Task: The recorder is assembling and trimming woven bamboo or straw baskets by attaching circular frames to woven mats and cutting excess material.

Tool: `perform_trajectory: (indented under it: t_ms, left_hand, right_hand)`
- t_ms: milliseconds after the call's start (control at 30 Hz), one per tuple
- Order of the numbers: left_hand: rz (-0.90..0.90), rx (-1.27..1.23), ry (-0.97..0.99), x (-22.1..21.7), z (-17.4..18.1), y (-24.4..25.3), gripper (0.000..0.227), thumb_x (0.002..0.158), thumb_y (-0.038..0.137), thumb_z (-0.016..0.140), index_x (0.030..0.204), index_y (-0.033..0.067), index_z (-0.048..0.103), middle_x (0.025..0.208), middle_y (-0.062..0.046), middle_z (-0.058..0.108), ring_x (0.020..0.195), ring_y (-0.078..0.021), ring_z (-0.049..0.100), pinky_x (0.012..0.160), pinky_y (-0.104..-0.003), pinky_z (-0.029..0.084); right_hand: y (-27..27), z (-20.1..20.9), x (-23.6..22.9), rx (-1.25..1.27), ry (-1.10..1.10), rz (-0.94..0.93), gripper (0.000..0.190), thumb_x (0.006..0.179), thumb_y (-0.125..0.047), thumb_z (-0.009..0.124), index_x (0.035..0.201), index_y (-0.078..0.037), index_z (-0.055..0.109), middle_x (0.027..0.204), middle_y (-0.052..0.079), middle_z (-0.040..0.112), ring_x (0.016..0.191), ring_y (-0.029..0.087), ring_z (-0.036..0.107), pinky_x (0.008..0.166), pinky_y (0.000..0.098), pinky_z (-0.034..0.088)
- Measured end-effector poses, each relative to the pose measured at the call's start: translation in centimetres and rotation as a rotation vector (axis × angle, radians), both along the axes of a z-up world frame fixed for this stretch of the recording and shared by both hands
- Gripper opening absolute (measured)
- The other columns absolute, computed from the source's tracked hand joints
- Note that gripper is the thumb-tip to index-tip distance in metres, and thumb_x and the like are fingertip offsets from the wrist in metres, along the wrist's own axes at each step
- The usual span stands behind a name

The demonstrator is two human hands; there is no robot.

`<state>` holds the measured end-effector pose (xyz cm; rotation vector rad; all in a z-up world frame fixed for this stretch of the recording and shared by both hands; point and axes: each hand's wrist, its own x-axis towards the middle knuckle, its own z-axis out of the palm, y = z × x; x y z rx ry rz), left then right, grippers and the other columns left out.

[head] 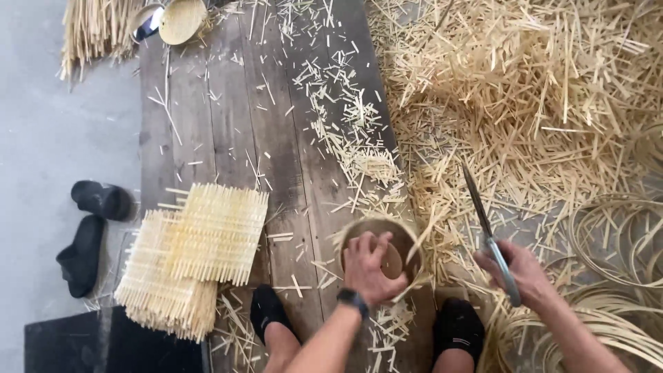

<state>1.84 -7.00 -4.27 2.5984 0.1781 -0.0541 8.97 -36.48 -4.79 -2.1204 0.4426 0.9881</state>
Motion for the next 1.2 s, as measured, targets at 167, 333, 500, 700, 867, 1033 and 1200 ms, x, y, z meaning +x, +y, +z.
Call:
perform_trajectory:
  t_ms: [167, 333, 500, 700, 867, 1033, 1200]
  left_hand:
    - [-0.403, 0.177, 0.105, 0.9, -0.3, 1.8, 0.096, 0.053, 0.046, 0.087, 0.14, 0.0251, 0.052, 0.143, -0.016, 0.044, 0.131, -0.0392, 0.041, 0.104, -0.059, 0.036]
    - [0.027, -0.025, 0.263, -1.5, -0.7, 0.1, 0.118, 0.06, 0.042, 0.091, 0.155, 0.0099, 0.03, 0.154, -0.027, 0.026, 0.141, -0.0446, 0.029, 0.117, -0.06, 0.022]
    - [0.27, -0.078, 0.113, -2.1, -2.4, -2.1, 0.12, 0.062, 0.036, 0.091, 0.157, 0.007, 0.024, 0.153, -0.027, 0.026, 0.142, -0.0461, 0.026, 0.118, -0.059, 0.022]
    - [0.332, -0.061, 0.209, -0.9, -0.6, -2.6, 0.11, 0.063, 0.027, 0.087, 0.156, 0.0146, 0.031, 0.151, -0.024, 0.025, 0.142, -0.0459, 0.023, 0.119, -0.055, 0.023]
    - [0.097, -0.075, 0.088, -1.2, -1.0, -2.5, 0.106, 0.06, 0.025, 0.087, 0.153, 0.0166, 0.039, 0.15, -0.02, 0.03, 0.141, -0.0447, 0.025, 0.117, -0.058, 0.024]
    - [0.12, -0.118, 0.014, -1.3, -1.8, -2.1, 0.099, 0.064, 0.035, 0.091, 0.151, 0.0175, 0.046, 0.15, -0.019, 0.032, 0.139, -0.0453, 0.027, 0.114, -0.059, 0.028]
    - [-0.007, -0.138, 0.02, -1.0, -1.4, -0.8, 0.094, 0.059, 0.032, 0.088, 0.145, 0.0169, 0.053, 0.145, -0.016, 0.04, 0.134, -0.0414, 0.035, 0.114, -0.056, 0.032]
  right_hand:
    - [3.7, 4.0, -3.3, 0.298, -0.412, -0.029, 0.033, 0.087, -0.039, 0.068, 0.099, -0.009, 0.072, 0.07, 0.005, 0.072, 0.059, 0.014, 0.068, 0.054, 0.0314, 0.057]
    - [7.7, -1.1, -7.7, 0.368, -0.336, -0.029, 0.028, 0.09, -0.037, 0.073, 0.09, -0.009, 0.068, 0.062, 0.007, 0.065, 0.05, 0.018, 0.06, 0.045, 0.0342, 0.047]
    - [6.2, -5.1, -8.3, 0.109, 0.01, 0.185, 0.038, 0.082, -0.043, 0.078, 0.096, -0.008, 0.073, 0.066, 0.005, 0.069, 0.056, 0.016, 0.063, 0.055, 0.0317, 0.051]
    - [2.8, -0.1, -4.3, -0.007, 0.031, 0.135, 0.057, 0.086, -0.054, 0.071, 0.114, -0.006, 0.061, 0.083, 0.011, 0.066, 0.07, 0.025, 0.062, 0.065, 0.0425, 0.052]
    - [3.0, -1.4, -1.4, -0.447, -0.353, 0.646, 0.067, 0.089, -0.064, 0.062, 0.117, -0.002, 0.059, 0.1, 0.013, 0.062, 0.088, 0.023, 0.061, 0.08, 0.0399, 0.054]
    - [4.5, -3.1, -0.6, -0.647, -0.469, 0.91, 0.059, 0.091, -0.054, 0.056, 0.121, -0.003, 0.058, 0.113, 0.013, 0.061, 0.103, 0.022, 0.06, 0.093, 0.0384, 0.054]
    - [0.7, -6.5, 1.2, -0.581, -0.329, 0.948, 0.044, 0.101, -0.042, 0.048, 0.127, -0.009, 0.059, 0.116, 0.014, 0.067, 0.107, 0.025, 0.068, 0.094, 0.0395, 0.06]
